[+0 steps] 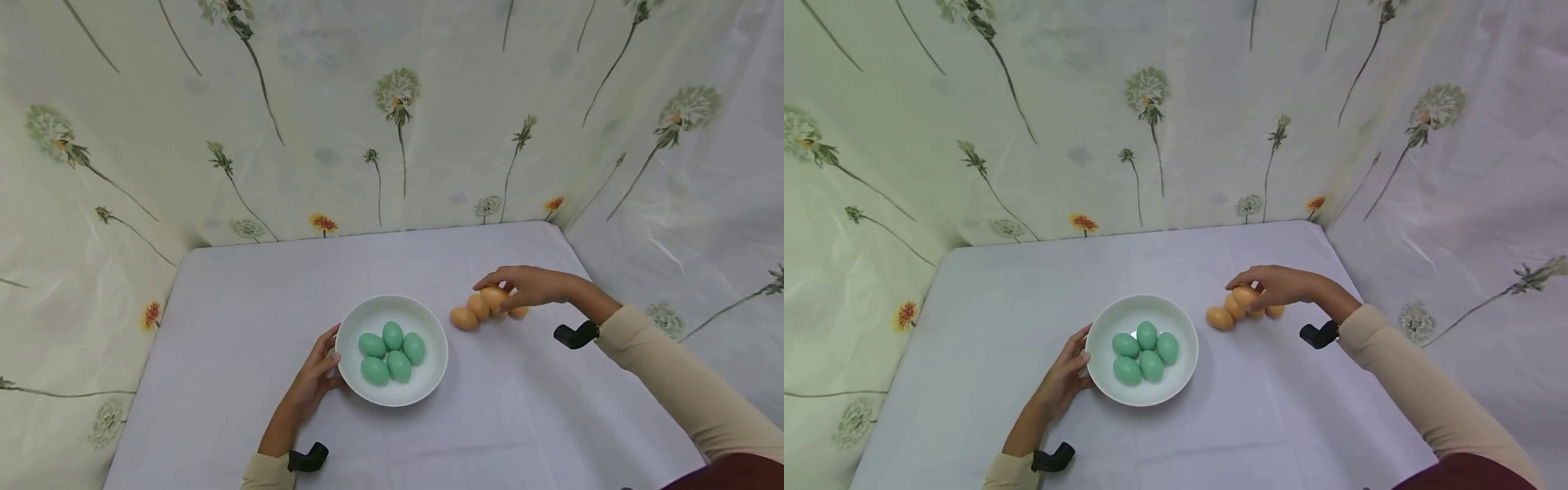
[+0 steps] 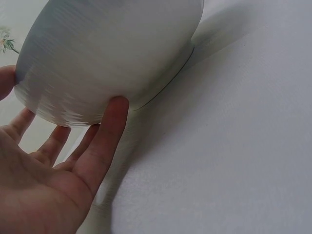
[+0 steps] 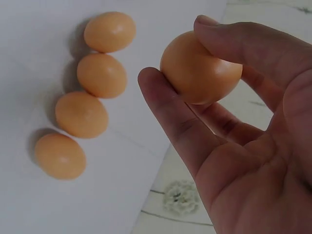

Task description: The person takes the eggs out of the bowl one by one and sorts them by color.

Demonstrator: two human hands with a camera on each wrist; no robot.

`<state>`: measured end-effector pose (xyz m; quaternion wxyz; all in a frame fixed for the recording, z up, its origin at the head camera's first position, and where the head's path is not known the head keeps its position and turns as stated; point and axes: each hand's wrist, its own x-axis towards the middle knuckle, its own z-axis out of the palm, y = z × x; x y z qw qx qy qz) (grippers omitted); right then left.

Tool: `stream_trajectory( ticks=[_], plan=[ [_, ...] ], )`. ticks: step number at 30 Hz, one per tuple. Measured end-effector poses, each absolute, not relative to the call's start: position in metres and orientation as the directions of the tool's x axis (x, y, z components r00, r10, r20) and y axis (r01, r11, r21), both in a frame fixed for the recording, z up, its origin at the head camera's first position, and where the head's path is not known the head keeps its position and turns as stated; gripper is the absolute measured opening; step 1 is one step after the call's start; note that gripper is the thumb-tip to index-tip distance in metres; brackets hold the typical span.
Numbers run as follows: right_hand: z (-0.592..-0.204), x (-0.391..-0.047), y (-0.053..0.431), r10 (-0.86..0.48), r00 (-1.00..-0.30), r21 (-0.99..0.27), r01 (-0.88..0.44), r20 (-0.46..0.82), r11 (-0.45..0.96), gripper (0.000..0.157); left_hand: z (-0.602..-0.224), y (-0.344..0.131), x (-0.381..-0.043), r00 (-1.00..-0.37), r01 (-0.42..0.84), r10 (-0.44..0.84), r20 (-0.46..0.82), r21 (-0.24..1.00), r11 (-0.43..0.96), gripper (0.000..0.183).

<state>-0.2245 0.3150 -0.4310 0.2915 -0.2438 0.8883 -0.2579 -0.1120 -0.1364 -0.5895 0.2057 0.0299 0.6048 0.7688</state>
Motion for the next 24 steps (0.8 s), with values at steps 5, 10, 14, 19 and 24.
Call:
stream_trajectory(
  ticks=[5, 10, 14, 19, 24],
  plan=[
    [-0.432, -0.227, 0.339, -0.518, -0.763, -0.579, -0.235, -0.388, 0.78, 0.055, -0.59, -0.137, -0.113, -0.914, -0.279, 0.353, -0.202, 0.942, -0.184, 0.054],
    [-0.441, -0.229, 0.365, -0.43, -0.797, -0.595, -0.112, -0.425, 0.796, 0.053, -0.59, -0.138, -0.114, -0.911, -0.275, 0.362, -0.195, 0.943, -0.185, 0.054],
    [-0.455, -0.232, 0.378, -0.392, -0.803, -0.624, -0.032, -0.45, 0.781, 0.055, -0.59, -0.139, -0.113, -0.911, -0.273, 0.363, -0.194, 0.945, -0.181, 0.054],
    [-0.478, -0.236, 0.391, -0.339, -0.808, -0.609, 0.031, -0.481, 0.792, 0.057, -0.59, -0.14, -0.113, -0.913, -0.271, 0.362, -0.19, 0.945, -0.185, 0.055],
    [-0.497, -0.239, 0.401, -0.265, -0.813, -0.56, 0.089, -0.518, 0.823, 0.06, -0.591, -0.138, -0.112, -0.906, -0.279, 0.376, -0.193, 0.942, -0.188, 0.055]
  ],
)
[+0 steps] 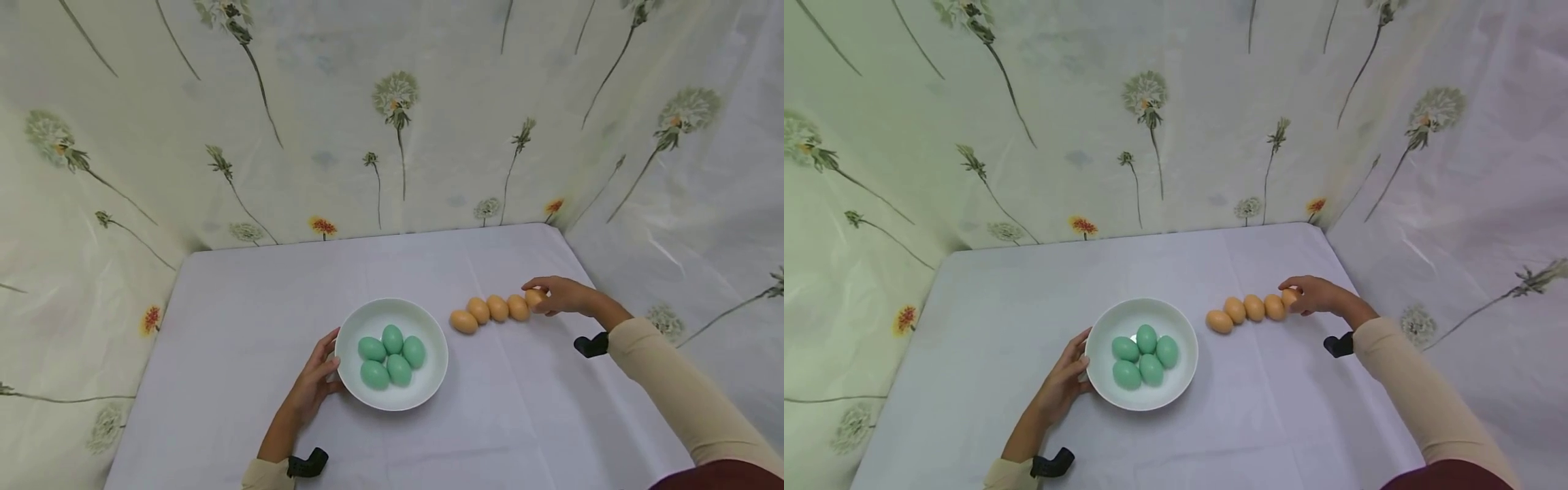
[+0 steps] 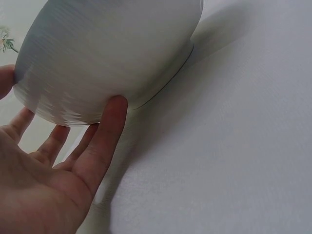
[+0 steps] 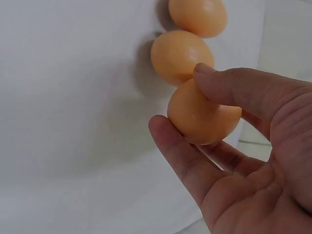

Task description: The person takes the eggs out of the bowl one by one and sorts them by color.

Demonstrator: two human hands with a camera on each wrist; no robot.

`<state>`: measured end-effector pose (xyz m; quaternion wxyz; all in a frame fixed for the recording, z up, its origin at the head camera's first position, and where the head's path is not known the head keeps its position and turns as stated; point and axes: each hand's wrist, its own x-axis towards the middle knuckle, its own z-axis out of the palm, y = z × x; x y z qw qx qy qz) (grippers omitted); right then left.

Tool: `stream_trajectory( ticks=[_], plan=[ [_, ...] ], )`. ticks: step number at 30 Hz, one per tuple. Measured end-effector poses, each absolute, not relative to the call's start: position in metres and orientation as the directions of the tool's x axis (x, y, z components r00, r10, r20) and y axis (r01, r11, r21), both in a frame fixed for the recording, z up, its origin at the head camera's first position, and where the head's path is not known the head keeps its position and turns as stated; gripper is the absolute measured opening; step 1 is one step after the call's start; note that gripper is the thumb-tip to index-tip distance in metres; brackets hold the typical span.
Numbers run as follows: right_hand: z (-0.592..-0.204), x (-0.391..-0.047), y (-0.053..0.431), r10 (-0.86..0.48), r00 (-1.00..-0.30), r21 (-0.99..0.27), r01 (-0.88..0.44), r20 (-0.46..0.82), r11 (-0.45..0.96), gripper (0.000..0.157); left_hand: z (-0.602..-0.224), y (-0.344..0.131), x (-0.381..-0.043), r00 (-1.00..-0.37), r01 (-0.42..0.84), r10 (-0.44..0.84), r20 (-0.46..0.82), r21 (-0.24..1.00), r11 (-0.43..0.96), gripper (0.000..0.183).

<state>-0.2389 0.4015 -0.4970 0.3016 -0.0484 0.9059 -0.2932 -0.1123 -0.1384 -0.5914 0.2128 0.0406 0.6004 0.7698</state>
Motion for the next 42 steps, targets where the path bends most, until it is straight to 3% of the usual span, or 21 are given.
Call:
stream_trajectory(
  ticks=[19, 42],
  plan=[
    [-0.524, -0.239, 0.403, -0.181, -0.834, -0.488, 0.118, -0.522, 0.865, 0.061, -0.593, -0.137, -0.111, -0.906, -0.302, 0.364, -0.216, 0.933, -0.198, 0.054],
    [-0.516, -0.236, 0.396, -0.214, -0.818, -0.468, 0.075, -0.533, 0.88, 0.063, -0.593, -0.138, -0.113, -0.905, -0.284, 0.378, -0.192, 0.937, -0.202, 0.056]
  ],
)
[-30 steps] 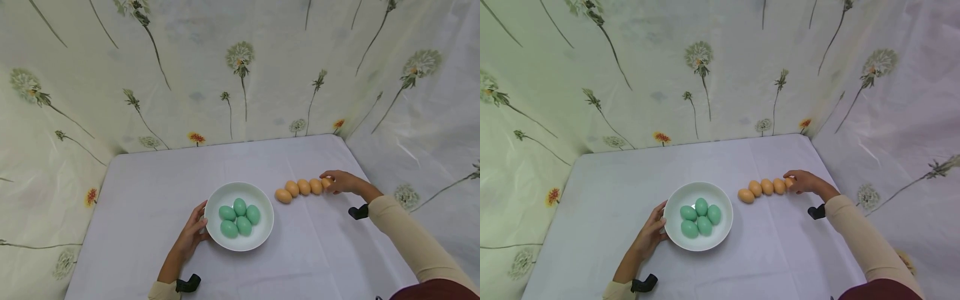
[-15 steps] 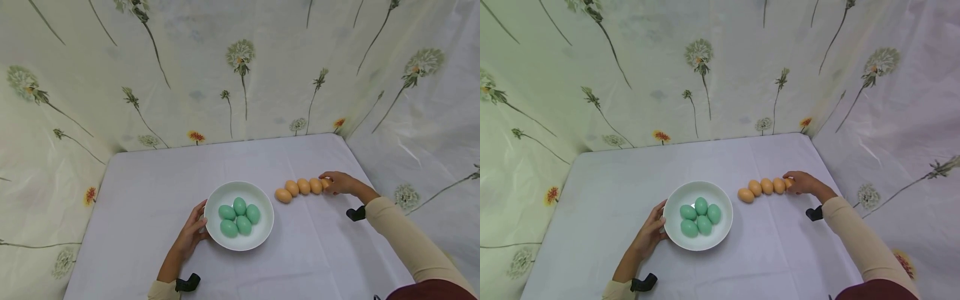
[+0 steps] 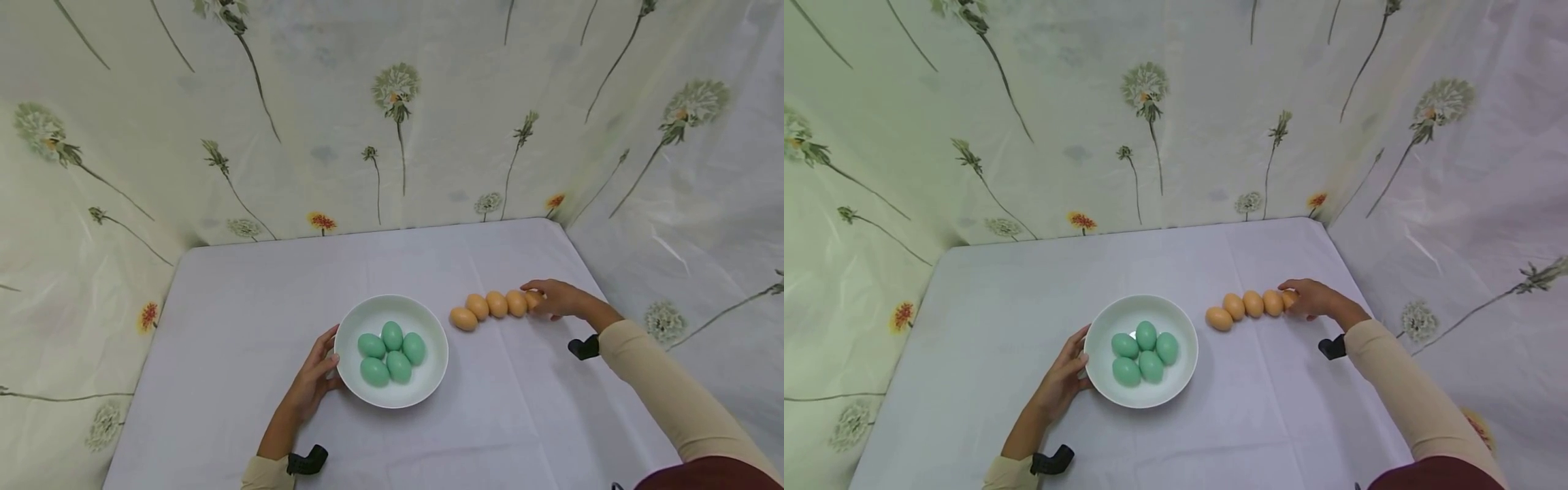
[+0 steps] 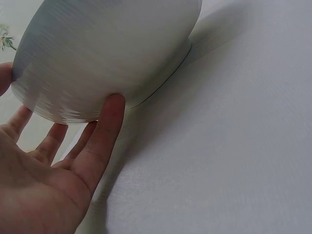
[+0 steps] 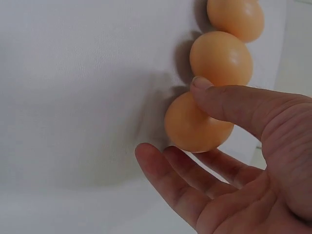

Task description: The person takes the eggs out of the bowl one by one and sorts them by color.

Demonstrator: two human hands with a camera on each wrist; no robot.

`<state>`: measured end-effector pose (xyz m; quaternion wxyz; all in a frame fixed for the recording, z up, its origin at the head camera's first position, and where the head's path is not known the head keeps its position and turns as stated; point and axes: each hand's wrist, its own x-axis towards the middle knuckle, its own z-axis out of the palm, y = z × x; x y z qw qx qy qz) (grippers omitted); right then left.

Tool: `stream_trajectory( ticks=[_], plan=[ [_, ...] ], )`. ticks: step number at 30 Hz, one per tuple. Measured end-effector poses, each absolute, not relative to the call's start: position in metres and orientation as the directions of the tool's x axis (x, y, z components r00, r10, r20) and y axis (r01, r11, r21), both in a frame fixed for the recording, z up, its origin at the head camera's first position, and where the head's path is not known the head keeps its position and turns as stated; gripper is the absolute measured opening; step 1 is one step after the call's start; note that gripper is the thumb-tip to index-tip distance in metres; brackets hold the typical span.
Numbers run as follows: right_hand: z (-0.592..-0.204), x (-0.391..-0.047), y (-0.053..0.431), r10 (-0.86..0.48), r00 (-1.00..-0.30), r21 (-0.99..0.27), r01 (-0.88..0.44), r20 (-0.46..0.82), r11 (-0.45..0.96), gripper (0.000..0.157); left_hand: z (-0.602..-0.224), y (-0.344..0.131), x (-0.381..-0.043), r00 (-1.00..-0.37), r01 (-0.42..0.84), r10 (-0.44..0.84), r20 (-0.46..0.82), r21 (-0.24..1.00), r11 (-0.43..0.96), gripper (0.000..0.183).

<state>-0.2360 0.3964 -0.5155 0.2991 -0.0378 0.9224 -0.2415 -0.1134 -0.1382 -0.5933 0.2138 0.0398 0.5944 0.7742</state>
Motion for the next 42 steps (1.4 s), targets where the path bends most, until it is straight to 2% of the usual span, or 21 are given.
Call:
stream_trajectory(
  ticks=[11, 18, 24, 33, 42],
  plan=[
    [-0.488, -0.233, 0.399, -0.223, -0.813, -0.49, 0.087, -0.538, 0.867, 0.07, -0.591, -0.137, -0.112, -0.906, -0.29, 0.371, -0.204, 0.937, -0.193, 0.055],
    [-0.463, -0.24, 0.373, -0.281, -0.825, -0.553, 0.046, -0.491, 0.832, 0.067, -0.591, -0.14, -0.112, -0.908, -0.288, 0.366, -0.203, 0.938, -0.194, 0.056],
    [-0.448, -0.238, 0.334, -0.375, -0.817, -0.592, -0.051, -0.439, 0.804, 0.064, -0.593, -0.14, -0.114, -0.906, -0.29, 0.371, -0.202, 0.936, -0.199, 0.056],
    [-0.43, -0.232, 0.273, -0.558, -0.758, -0.646, -0.245, -0.337, 0.723, 0.06, -0.592, -0.138, -0.113, -0.912, -0.299, 0.351, -0.213, 0.931, -0.211, 0.055],
    [-0.421, -0.224, 0.223, -0.719, -0.643, -0.652, -0.431, -0.263, 0.624, 0.055, -0.592, -0.137, -0.113, -0.911, -0.292, 0.358, -0.205, 0.934, -0.207, 0.055]
  ],
)
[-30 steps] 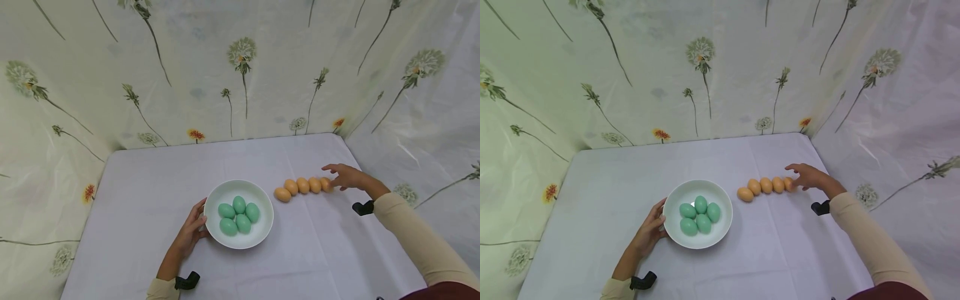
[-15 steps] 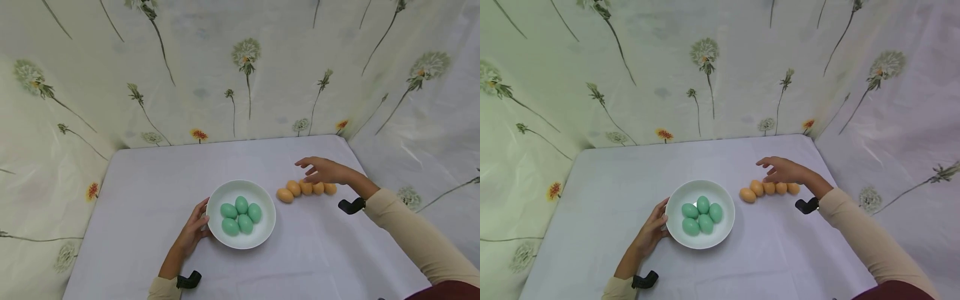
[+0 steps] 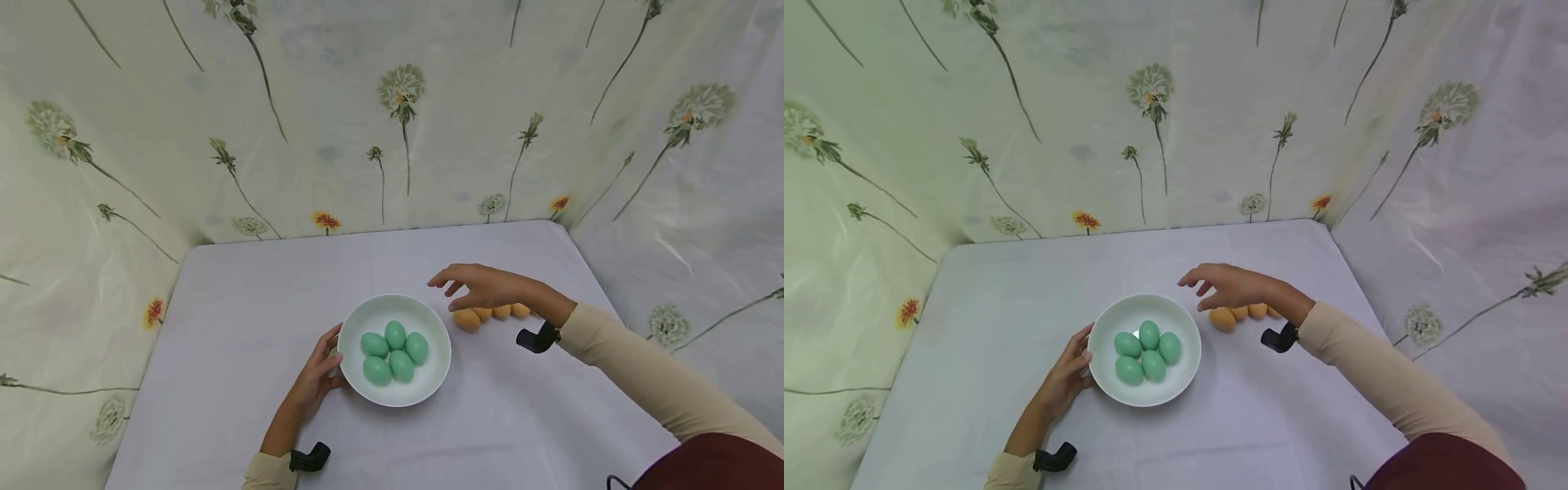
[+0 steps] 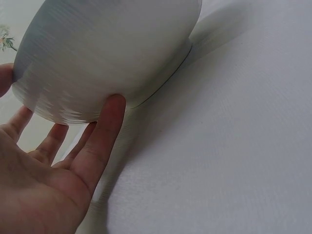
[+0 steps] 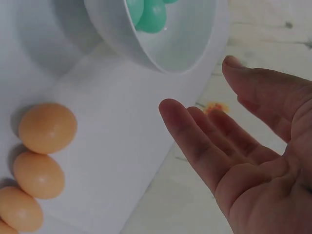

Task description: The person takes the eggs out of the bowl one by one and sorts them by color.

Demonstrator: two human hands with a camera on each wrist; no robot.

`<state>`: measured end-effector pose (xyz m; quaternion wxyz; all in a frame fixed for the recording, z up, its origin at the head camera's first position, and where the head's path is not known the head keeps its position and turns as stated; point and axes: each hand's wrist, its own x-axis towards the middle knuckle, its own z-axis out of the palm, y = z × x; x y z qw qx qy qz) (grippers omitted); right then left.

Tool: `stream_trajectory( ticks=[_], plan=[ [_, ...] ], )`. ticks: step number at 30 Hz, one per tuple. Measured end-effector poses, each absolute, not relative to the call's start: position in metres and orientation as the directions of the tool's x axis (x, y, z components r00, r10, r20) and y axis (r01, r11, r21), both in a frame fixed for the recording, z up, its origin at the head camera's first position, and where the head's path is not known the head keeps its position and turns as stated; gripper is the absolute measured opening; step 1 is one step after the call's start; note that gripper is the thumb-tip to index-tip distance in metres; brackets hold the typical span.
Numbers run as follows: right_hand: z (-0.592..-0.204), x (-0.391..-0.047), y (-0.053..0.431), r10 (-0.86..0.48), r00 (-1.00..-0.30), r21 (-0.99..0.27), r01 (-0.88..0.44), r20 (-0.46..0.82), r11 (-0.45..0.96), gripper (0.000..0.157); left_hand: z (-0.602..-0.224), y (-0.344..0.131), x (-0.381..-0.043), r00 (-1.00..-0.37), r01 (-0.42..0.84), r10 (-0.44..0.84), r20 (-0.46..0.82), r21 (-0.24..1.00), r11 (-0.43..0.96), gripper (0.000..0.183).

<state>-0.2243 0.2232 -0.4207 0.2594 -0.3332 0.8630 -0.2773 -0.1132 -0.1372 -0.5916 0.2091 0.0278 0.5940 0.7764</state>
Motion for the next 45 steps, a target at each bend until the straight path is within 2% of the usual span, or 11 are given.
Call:
stream_trajectory(
  ticks=[11, 29, 36, 45],
  plan=[
    [-0.432, -0.225, 0.177, -0.797, -0.534, -0.662, -0.493, -0.282, 0.565, 0.053, -0.591, -0.139, -0.113, -0.907, -0.284, 0.371, -0.199, 0.94, -0.189, 0.056],
    [-0.459, -0.223, 0.124, -0.846, -0.407, -0.655, -0.541, -0.345, 0.528, 0.051, -0.592, -0.141, -0.115, -0.902, -0.277, 0.39, -0.188, 0.943, -0.186, 0.056],
    [-0.473, -0.221, 0.11, -0.825, -0.408, -0.644, -0.52, -0.391, 0.562, 0.052, -0.591, -0.14, -0.114, -0.9, -0.281, 0.388, -0.199, 0.945, -0.167, 0.056],
    [-0.491, -0.219, 0.094, -0.822, -0.408, -0.606, -0.556, -0.396, 0.569, 0.046, -0.593, -0.14, -0.115, -0.905, -0.285, 0.374, -0.202, 0.941, -0.182, 0.057]
  ],
)
